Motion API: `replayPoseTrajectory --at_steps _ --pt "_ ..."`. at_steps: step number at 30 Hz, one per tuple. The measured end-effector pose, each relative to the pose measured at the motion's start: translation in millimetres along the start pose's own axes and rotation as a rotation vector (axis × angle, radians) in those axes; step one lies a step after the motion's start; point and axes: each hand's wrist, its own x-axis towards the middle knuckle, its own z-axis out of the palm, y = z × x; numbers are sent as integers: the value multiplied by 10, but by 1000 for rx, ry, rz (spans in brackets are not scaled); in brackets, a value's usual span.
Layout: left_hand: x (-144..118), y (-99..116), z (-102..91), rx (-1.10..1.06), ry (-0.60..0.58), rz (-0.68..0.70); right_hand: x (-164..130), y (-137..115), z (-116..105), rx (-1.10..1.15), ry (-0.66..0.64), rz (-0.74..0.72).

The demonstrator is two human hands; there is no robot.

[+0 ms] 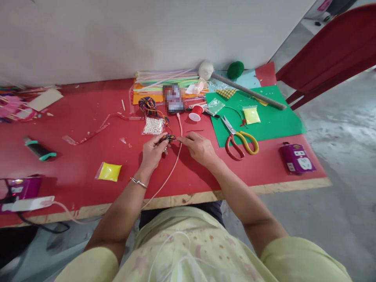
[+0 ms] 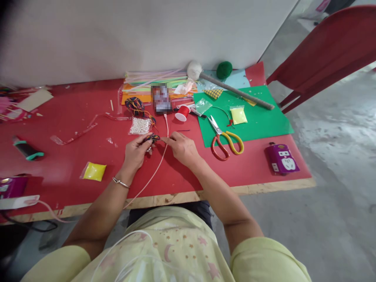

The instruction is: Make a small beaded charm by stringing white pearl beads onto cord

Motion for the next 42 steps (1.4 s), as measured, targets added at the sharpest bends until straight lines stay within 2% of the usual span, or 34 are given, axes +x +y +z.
replayPoseTrajectory --at_steps 12,24,30,36,42 --pt "7 9 7 -11 1 -14 -39 62 51 24 91 -16" --pt "11 -18 1 28 -16 -4 -7 32 -27 -78 99 -55" --pt "17 -50 -6 44 -27 -32 2 30 -57 -51 87 -85" --pt "7 -34 -19 47 -81 -49 -9 50 -42 -35 74 -72" --pt "7 -33 -49 65 -180 -29 -9 59 47 147 95 20"
